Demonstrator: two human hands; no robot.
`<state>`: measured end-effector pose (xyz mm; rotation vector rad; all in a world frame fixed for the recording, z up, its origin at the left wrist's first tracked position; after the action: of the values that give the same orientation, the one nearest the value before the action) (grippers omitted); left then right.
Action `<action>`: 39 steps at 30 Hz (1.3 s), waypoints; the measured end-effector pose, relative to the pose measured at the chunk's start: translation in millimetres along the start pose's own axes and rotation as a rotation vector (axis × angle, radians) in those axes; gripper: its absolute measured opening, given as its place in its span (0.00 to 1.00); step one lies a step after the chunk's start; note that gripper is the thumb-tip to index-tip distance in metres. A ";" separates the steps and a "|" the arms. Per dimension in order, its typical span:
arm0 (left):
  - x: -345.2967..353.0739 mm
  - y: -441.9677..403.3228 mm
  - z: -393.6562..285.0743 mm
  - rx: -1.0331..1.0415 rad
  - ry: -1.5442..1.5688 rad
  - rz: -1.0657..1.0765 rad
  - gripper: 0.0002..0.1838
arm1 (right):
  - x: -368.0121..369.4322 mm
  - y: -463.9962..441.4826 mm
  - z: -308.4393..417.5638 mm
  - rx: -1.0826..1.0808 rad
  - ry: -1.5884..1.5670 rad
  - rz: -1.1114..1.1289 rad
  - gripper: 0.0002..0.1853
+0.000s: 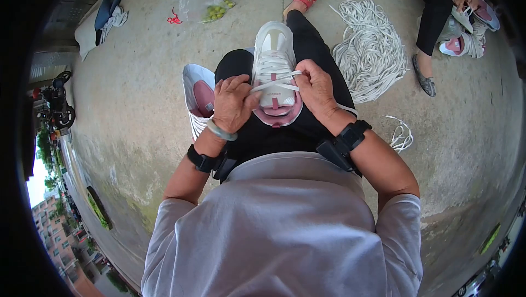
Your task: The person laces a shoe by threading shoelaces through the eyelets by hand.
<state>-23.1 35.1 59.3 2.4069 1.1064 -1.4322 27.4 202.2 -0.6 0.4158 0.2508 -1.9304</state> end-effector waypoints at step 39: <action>-53.6 16.1 34.6 0.388 -0.141 0.168 0.11 | -26.4 32.7 70.9 -0.285 0.669 0.108 0.09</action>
<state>-52.2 -20.2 79.8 2.5149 0.6232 -1.8635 54.6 186.3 75.5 0.8539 0.9042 -1.5644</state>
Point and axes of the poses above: each hand's wrist, its own y-axis away from the middle knuckle, its own x-axis out of the palm, z = x × y, the point moved 9 cm from there along -y, towards the middle knuckle, and after that the axes turned 15 degrees about y, right-handed, at the moved point
